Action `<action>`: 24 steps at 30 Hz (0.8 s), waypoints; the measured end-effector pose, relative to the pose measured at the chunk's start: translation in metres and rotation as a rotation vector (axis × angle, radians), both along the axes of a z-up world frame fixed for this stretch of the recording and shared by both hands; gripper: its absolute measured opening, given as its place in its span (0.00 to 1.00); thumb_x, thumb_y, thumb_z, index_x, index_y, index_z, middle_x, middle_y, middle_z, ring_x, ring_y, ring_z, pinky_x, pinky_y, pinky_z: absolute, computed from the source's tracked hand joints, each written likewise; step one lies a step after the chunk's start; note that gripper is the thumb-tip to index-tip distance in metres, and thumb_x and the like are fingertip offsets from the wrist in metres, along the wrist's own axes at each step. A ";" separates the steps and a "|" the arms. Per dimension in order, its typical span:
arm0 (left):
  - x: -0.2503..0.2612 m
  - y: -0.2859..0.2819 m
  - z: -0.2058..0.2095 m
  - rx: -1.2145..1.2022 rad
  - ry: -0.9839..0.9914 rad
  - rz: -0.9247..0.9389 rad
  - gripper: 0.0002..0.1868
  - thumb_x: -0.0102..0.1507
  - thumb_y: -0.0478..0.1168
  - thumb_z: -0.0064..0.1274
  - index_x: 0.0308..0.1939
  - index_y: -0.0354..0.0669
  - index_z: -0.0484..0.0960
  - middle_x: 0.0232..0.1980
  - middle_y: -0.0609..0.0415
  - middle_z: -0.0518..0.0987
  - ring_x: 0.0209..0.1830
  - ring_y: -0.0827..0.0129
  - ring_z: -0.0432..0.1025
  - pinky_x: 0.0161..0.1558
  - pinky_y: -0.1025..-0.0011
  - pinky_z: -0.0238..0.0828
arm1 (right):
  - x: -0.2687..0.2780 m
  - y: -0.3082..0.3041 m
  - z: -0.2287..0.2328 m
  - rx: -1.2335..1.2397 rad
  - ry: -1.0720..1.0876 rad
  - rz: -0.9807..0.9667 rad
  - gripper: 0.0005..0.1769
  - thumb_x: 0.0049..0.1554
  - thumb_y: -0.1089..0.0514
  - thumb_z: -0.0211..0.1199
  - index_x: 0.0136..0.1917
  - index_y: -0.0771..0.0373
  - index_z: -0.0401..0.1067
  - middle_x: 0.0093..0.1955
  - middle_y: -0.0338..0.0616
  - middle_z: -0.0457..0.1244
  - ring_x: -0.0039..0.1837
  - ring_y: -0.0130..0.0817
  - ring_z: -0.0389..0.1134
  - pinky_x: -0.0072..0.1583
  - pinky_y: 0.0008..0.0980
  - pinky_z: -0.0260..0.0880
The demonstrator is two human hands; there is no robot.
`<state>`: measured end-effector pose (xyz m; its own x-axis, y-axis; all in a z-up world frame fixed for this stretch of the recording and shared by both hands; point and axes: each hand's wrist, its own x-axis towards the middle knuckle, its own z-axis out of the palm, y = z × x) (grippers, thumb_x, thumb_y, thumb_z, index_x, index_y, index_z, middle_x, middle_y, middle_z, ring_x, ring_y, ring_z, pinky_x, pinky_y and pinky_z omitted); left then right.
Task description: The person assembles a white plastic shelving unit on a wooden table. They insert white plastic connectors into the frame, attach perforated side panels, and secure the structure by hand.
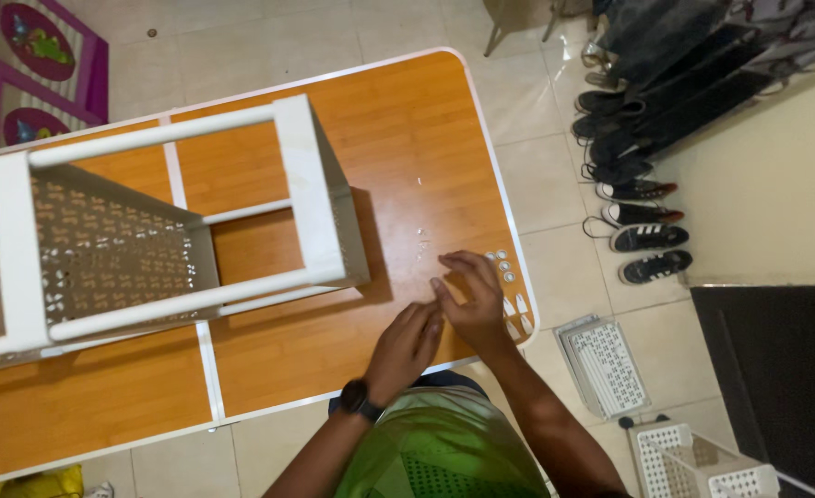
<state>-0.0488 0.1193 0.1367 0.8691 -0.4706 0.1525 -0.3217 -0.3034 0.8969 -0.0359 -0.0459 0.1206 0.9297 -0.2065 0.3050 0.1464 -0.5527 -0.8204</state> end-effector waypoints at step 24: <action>0.037 0.310 0.102 0.712 -0.613 0.679 0.29 0.65 0.51 0.62 0.68 0.46 0.79 0.75 0.47 0.69 0.79 0.49 0.58 0.79 0.42 0.43 | 0.027 0.124 0.079 0.500 0.111 -0.047 0.19 0.63 0.60 0.64 0.64 0.73 0.73 0.48 0.43 0.71 0.48 0.22 0.69 0.52 0.21 0.69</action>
<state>-0.0118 0.4295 0.2387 0.8476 -0.0847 0.5238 -0.2211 -0.9538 0.2034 -0.0091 0.0781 0.1999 0.9372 -0.3439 0.0581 0.0276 -0.0931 -0.9953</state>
